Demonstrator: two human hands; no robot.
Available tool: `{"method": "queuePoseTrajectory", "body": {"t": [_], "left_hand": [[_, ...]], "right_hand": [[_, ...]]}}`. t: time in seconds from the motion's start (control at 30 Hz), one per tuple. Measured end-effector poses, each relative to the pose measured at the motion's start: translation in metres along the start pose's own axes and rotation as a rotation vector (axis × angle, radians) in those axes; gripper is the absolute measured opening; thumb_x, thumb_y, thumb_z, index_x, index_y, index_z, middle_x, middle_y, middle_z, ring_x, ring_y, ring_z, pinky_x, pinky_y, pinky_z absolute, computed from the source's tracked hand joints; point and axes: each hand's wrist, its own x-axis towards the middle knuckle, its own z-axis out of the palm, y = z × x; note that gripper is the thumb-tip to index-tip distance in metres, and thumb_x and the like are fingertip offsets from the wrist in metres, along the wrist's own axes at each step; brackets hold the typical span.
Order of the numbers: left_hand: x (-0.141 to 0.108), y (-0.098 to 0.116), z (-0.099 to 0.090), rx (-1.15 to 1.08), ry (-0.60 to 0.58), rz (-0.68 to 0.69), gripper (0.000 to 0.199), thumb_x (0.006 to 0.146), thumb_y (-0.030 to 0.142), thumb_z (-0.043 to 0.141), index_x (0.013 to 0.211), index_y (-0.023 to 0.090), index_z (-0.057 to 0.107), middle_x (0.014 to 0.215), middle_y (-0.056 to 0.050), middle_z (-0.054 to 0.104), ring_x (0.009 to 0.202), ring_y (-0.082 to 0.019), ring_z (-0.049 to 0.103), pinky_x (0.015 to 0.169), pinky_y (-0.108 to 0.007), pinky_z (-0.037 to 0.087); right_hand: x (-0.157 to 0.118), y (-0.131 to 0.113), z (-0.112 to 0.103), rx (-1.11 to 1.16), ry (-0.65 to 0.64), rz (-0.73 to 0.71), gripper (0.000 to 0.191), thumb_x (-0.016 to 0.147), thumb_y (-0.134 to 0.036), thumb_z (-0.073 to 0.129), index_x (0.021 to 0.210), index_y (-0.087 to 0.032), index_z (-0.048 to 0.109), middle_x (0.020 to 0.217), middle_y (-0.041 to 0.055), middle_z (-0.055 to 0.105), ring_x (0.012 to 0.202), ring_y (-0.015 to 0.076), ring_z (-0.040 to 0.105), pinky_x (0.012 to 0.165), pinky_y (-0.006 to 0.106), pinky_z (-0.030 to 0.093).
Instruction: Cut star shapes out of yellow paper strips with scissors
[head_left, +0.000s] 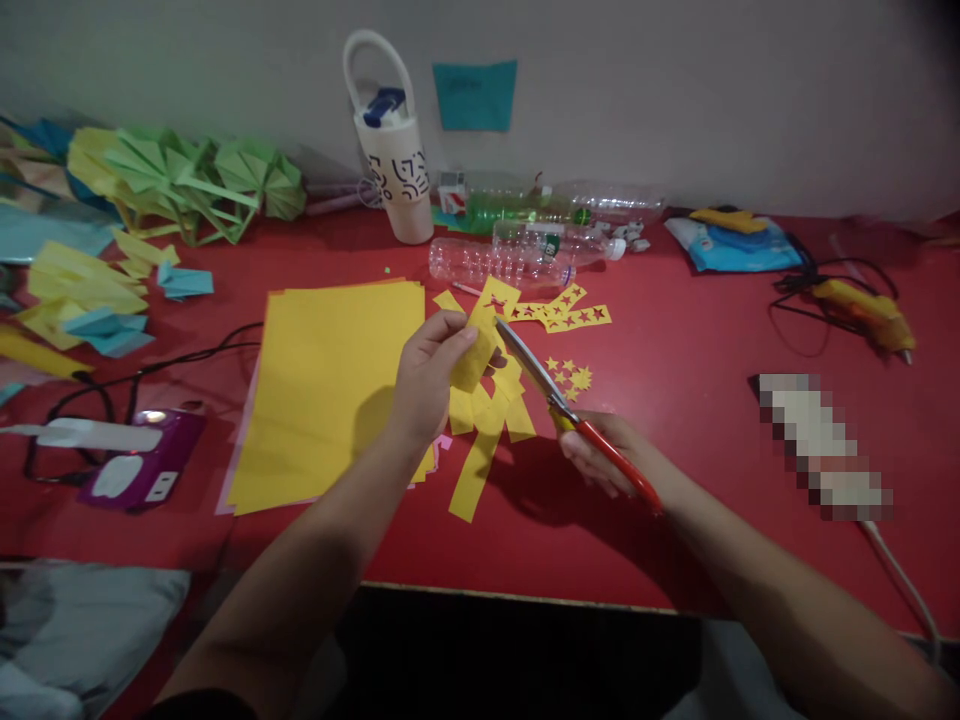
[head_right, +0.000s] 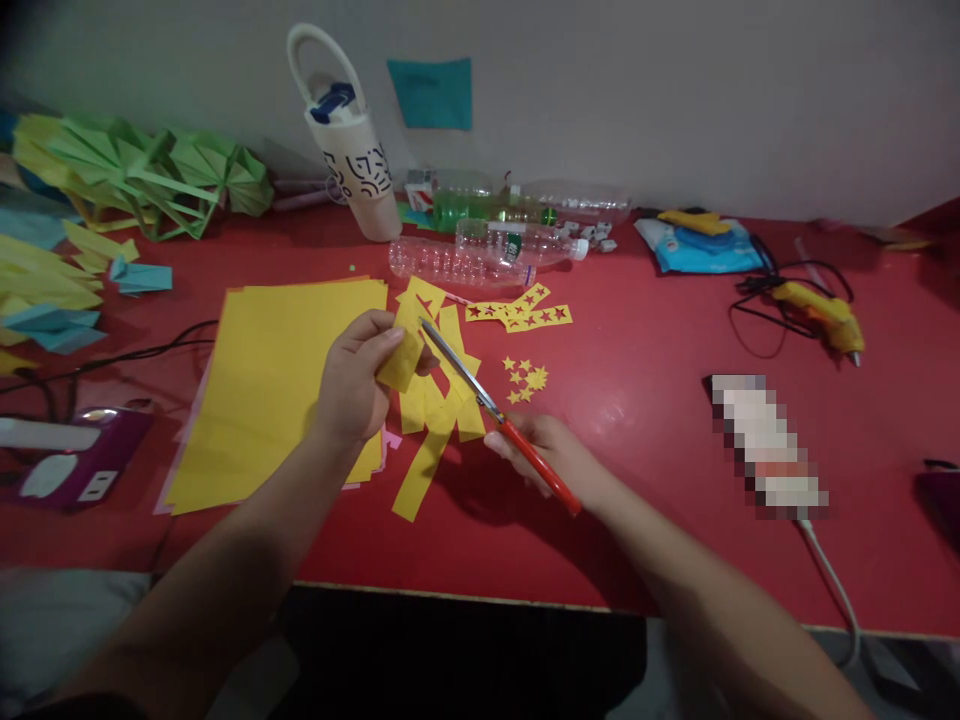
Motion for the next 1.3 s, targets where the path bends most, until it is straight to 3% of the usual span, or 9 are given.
{"method": "queuePoseTrajectory", "body": {"t": [0.2, 0.47, 0.73, 0.87, 1.1, 1.3], "left_hand": [[0.003, 0.001, -0.006, 0.058, -0.04, -0.026, 0.013, 0.074, 0.028, 0.066, 0.076, 0.022, 0.055, 0.058, 0.004, 0.061, 0.036, -0.005, 0.044, 0.034, -0.02, 0.029], [0.005, 0.009, -0.008, 0.131, -0.012, 0.016, 0.015, 0.066, 0.027, 0.074, 0.065, 0.018, 0.063, 0.047, 0.004, 0.056, 0.036, -0.003, 0.033, 0.035, -0.019, 0.022], [0.005, 0.012, -0.01, 0.281, 0.012, 0.089, 0.012, 0.067, 0.026, 0.071, 0.063, 0.018, 0.062, 0.048, 0.005, 0.055, 0.037, -0.003, 0.031, 0.037, -0.021, 0.023], [0.005, 0.011, -0.01, 0.339, 0.004, 0.13, 0.011, 0.069, 0.024, 0.068, 0.062, 0.018, 0.062, 0.049, 0.005, 0.055, 0.042, -0.005, 0.037, 0.041, -0.021, 0.031], [0.005, 0.01, -0.012, 0.409, 0.001, 0.148, 0.014, 0.072, 0.024, 0.066, 0.061, 0.018, 0.059, 0.051, 0.004, 0.052, 0.05, -0.007, 0.047, 0.049, -0.021, 0.039], [0.005, 0.01, -0.013, 0.443, -0.026, 0.139, 0.013, 0.073, 0.025, 0.065, 0.063, 0.018, 0.06, 0.053, 0.004, 0.053, 0.052, -0.008, 0.048, 0.05, -0.022, 0.041]], "right_hand": [[0.003, 0.007, -0.003, 0.03, -0.023, -0.001, 0.054, 0.077, -0.072, 0.059, 0.064, -0.024, 0.039, 0.041, -0.0097, 0.037, 0.033, 0.0066, 0.036, 0.032, 0.021, 0.028], [0.002, 0.004, -0.007, -0.067, -0.056, -0.013, 0.055, 0.076, -0.072, 0.06, 0.065, -0.022, 0.04, 0.048, -0.0081, 0.04, 0.038, 0.0055, 0.035, 0.037, 0.021, 0.027], [0.005, 0.014, -0.009, -0.17, -0.03, -0.103, 0.055, 0.079, -0.075, 0.055, 0.067, -0.022, 0.042, 0.055, -0.0049, 0.042, 0.045, 0.0077, 0.036, 0.041, 0.023, 0.026], [0.005, 0.014, -0.01, -0.188, -0.02, -0.13, 0.053, 0.08, -0.072, 0.054, 0.067, -0.022, 0.043, 0.056, -0.004, 0.043, 0.048, 0.0089, 0.037, 0.043, 0.024, 0.028], [0.001, 0.004, -0.01, -0.23, 0.002, -0.058, 0.05, 0.08, -0.068, 0.056, 0.069, -0.021, 0.044, 0.06, -0.0031, 0.044, 0.051, 0.0106, 0.043, 0.044, 0.024, 0.029], [0.001, 0.002, -0.011, -0.225, 0.01, -0.059, 0.051, 0.08, -0.069, 0.057, 0.066, -0.022, 0.041, 0.056, -0.0041, 0.043, 0.047, 0.0089, 0.038, 0.043, 0.024, 0.027]]}}
